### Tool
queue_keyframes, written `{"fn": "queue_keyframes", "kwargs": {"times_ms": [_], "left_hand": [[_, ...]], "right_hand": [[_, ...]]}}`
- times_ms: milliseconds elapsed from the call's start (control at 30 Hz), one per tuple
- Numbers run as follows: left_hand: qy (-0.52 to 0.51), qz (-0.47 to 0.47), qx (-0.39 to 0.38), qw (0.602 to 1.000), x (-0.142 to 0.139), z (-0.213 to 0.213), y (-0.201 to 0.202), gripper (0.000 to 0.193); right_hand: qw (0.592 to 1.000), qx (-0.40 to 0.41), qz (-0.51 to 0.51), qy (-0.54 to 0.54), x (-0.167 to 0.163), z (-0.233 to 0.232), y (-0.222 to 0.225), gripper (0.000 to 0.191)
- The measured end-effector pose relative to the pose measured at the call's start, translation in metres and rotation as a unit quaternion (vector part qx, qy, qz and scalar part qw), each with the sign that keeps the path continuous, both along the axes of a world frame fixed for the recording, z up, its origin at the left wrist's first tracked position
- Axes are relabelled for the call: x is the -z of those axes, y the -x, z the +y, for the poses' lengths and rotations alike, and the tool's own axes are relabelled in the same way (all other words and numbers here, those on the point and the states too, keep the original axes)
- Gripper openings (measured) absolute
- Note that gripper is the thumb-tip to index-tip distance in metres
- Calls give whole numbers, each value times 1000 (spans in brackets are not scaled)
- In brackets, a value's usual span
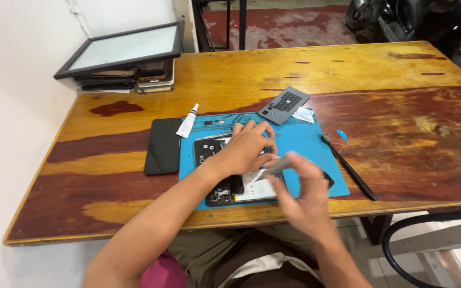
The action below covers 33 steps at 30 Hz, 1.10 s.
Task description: The person uses a screwdriver to remove screws from a disassembled smartphone on a blue mat, then uses a brush to clean the battery area and internal components. The person switches between tools and repositions the phone while working.
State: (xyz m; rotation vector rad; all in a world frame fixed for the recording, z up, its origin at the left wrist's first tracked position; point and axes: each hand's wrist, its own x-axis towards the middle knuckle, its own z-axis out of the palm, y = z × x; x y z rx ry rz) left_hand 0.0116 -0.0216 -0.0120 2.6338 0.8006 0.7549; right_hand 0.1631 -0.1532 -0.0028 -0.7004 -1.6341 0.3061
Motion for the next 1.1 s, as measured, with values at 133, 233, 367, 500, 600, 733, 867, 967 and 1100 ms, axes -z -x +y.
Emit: {"fn": "queue_keyframes", "kwargs": {"times_ms": [133, 233, 367, 500, 600, 733, 867, 967, 1100], "left_hand": [[-4, -22, -2, 1000, -1, 1, -1, 17], [-5, -42, -26, 999, -5, 6, 6, 17], [-21, -41, -57, 997, -10, 8, 15, 17], [-19, -40, -60, 997, -12, 8, 18, 17], [-36, -45, -56, 997, -12, 8, 17, 17], [-31, -34, -55, 997, -12, 9, 17, 18], [-33, -38, -52, 997, -12, 9, 18, 18], [-28, -30, -55, 998, -13, 9, 18, 18], [-15, -19, -58, 998, -14, 9, 18, 19]], "right_hand": [[996, 61, 50, 34, 5, 3, -29, 57], [992, 101, 40, 58, 8, 12, -32, 53], [989, 97, 27, 106, 8, 13, -31, 52], [974, 109, 122, 157, 6, 14, -29, 52], [963, 185, 71, 182, 5, 19, -29, 49], [977, 87, 68, 182, 4, 21, -31, 51], [971, 79, 82, 211, 5, 15, -34, 56], [966, 109, 92, 215, 8, 12, -35, 59], [978, 82, 135, 136, 14, 10, -39, 56]]}}
